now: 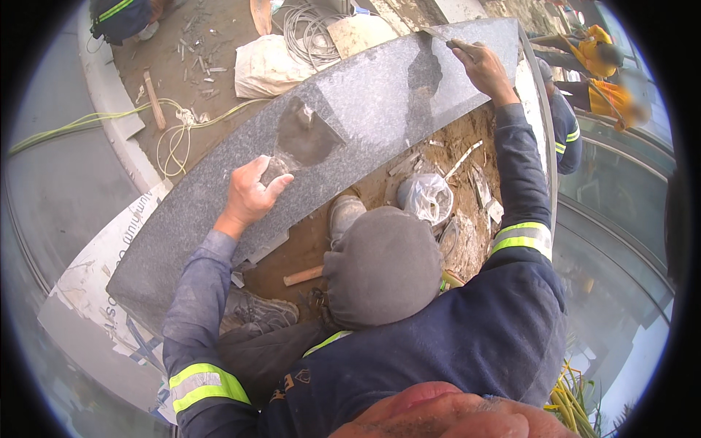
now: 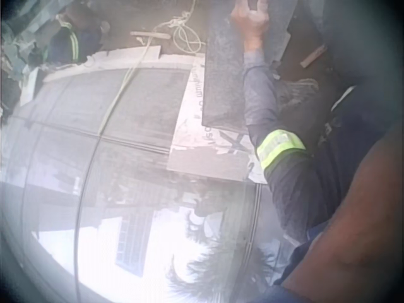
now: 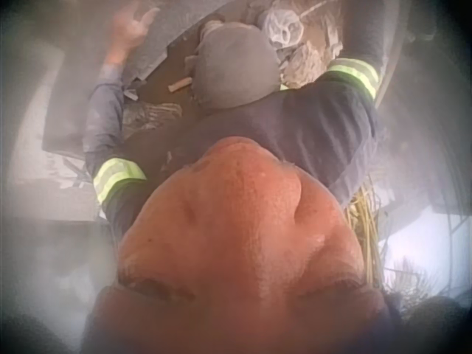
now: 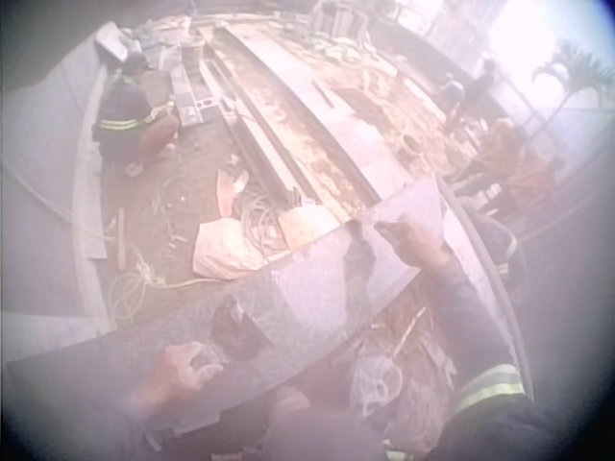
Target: The person applies adhesive from a tube onto a stone tile using a trowel and spreads it evenly across the surface. The person then scrapes and smooths the adhesive on the tile, preparing it for installation.
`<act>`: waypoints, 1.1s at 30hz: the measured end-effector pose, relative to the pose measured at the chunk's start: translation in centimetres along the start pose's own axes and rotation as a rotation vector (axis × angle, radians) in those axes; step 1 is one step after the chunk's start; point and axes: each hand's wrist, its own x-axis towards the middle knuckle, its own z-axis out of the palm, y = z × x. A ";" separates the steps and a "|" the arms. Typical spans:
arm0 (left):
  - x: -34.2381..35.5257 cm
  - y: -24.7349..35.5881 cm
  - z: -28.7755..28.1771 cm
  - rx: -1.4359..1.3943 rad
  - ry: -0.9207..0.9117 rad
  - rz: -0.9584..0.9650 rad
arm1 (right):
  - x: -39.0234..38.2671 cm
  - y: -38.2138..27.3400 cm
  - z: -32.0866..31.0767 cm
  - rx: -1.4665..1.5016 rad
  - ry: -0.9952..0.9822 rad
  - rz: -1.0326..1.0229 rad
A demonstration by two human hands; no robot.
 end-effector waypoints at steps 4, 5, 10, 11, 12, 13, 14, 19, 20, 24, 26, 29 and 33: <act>0.1 0.1 0.1 -0.001 0.007 0.004 | -2.2 -1.0 0.3 -0.012 -0.031 0.016; 0.1 0.0 0.1 0.001 0.008 0.010 | -2.4 -1.2 0.1 -0.015 -0.035 0.006; -0.2 -0.5 0.0 0.011 0.000 0.019 | -1.3 -1.7 -0.7 -0.017 0.001 0.059; -0.1 -0.5 0.1 -0.002 0.001 0.021 | -1.1 -1.9 -0.7 -0.029 0.023 0.081; -0.1 -0.5 0.1 -0.014 0.002 0.022 | -1.5 -2.0 -0.1 -0.014 0.025 0.064; 0.0 -0.4 0.1 -0.027 0.003 0.024 | -2.1 -1.9 0.8 0.000 0.027 0.047; 0.0 -0.3 0.1 -0.025 0.005 0.025 | -2.2 -2.1 1.2 0.016 0.028 0.025; -0.2 -0.3 -0.4 0.002 0.009 0.026 | -2.0 -2.9 -0.7 0.056 -0.062 0.047; -0.1 -0.4 -0.3 -0.005 0.015 0.030 | -1.8 -2.6 -1.0 0.067 -0.045 0.062; -0.1 -0.8 0.1 -0.028 0.003 0.034 | -1.7 -1.7 0.3 0.070 0.018 0.053; 0.0 -0.6 0.2 -0.033 -0.009 0.034 | -2.6 -1.6 1.7 0.075 0.041 0.034; 0.0 -0.2 0.0 -0.027 -0.014 0.030 | -4.1 -1.3 0.0 0.117 -0.063 0.070; 0.0 -0.1 -0.2 -0.034 -0.020 0.022 | -2.6 2.0 -1.5 0.117 0.016 0.155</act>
